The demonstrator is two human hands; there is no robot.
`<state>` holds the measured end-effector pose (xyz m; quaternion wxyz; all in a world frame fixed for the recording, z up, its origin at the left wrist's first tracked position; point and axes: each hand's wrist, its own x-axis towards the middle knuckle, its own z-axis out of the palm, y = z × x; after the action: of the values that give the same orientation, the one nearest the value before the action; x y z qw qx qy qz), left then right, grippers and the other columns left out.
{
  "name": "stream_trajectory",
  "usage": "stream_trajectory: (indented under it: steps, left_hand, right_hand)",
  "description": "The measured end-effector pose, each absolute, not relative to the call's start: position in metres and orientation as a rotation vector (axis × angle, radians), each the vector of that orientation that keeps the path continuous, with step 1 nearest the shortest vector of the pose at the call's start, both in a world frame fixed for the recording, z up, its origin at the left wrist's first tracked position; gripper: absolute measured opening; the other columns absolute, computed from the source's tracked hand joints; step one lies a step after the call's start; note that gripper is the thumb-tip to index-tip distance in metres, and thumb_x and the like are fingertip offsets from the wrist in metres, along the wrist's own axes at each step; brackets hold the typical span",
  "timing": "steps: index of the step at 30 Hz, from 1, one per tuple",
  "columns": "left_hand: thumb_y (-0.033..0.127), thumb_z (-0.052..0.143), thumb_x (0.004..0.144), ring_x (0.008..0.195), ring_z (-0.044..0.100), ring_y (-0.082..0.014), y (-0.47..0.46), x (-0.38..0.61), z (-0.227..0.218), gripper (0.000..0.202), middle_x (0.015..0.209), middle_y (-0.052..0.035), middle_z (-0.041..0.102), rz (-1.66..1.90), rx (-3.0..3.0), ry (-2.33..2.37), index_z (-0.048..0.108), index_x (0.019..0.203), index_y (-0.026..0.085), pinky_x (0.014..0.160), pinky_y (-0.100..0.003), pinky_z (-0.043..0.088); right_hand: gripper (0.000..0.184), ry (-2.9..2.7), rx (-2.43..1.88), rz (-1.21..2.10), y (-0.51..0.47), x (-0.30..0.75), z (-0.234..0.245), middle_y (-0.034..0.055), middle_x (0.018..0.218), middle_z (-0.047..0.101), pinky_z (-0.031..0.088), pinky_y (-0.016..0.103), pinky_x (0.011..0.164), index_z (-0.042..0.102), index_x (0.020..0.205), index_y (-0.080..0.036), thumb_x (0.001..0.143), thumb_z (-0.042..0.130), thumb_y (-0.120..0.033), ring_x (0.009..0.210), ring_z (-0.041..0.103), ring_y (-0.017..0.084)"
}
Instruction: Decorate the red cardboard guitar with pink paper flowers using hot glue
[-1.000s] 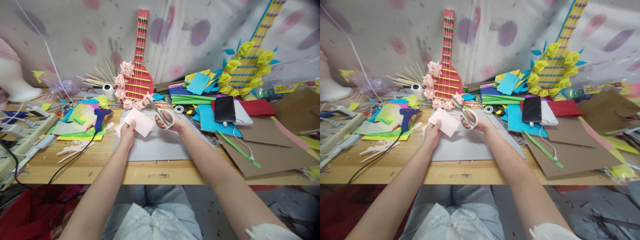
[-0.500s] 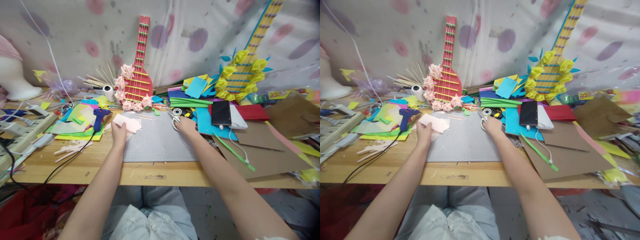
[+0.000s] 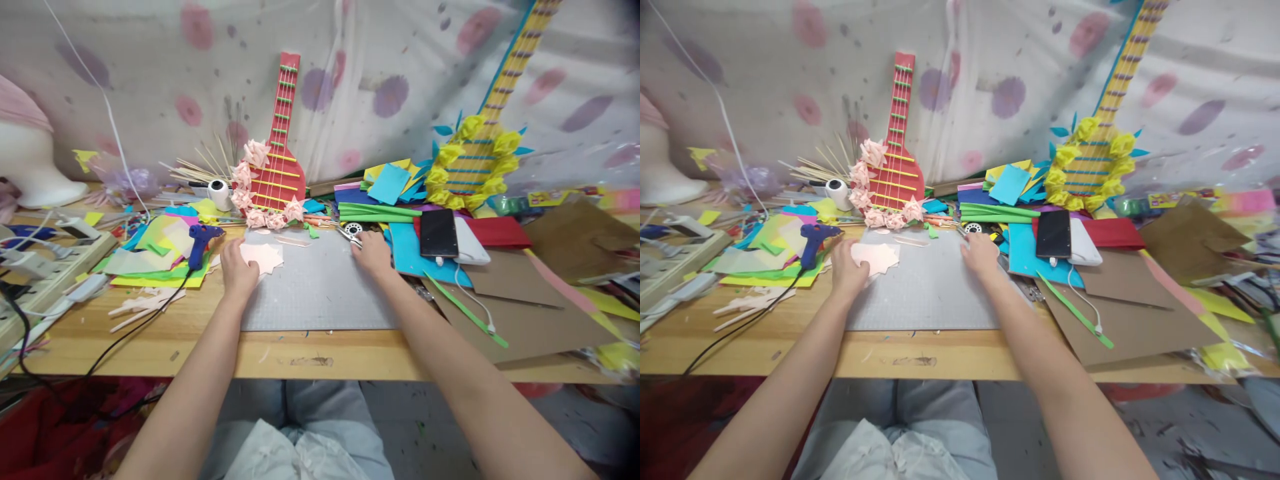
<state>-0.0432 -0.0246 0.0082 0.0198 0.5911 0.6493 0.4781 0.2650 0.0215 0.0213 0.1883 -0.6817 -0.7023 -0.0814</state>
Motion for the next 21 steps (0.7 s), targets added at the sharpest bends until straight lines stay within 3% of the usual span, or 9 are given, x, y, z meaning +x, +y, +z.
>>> stream_trajectory:
  steps: [3,8,21]
  left_hand:
    - [0.003,0.049,0.057,0.117,0.042,-0.0289,-0.021,-0.05,0.005,0.054,0.114,-0.0135,0.05,1.49,1.781,2.055,0.049,0.109,0.015,0.105,-0.047,0.03]
    - [0.004,0.049,0.058,0.117,0.041,-0.0305,-0.023,-0.066,-0.003,0.052,0.112,-0.0151,0.051,1.571,1.594,2.168,0.051,0.108,0.014,0.105,-0.047,0.029]
    - [0.007,0.049,0.064,0.114,0.043,-0.0272,-0.025,-0.06,-0.003,0.04,0.109,-0.0151,0.053,1.461,1.669,2.189,0.054,0.103,0.012,0.103,-0.041,0.031]
  right_hand:
    - [0.021,-2.127,-1.6,0.04,0.012,0.223,0.021,0.0088,0.096,0.062,0.038,0.031,0.08,0.061,0.096,-0.016,0.082,0.05,-0.028,0.09,0.053,0.02]
    - [0.018,-2.43,-1.156,0.266,-0.003,0.14,0.019,0.0076,0.103,0.06,0.037,0.028,0.085,0.061,0.096,-0.018,0.082,0.054,-0.027,0.096,0.053,0.017]
    - [0.017,-2.665,-1.131,0.072,-0.002,0.103,0.019,0.0093,0.091,0.063,0.035,0.028,0.069,0.062,0.089,-0.017,0.082,0.046,-0.019,0.086,0.055,0.019]
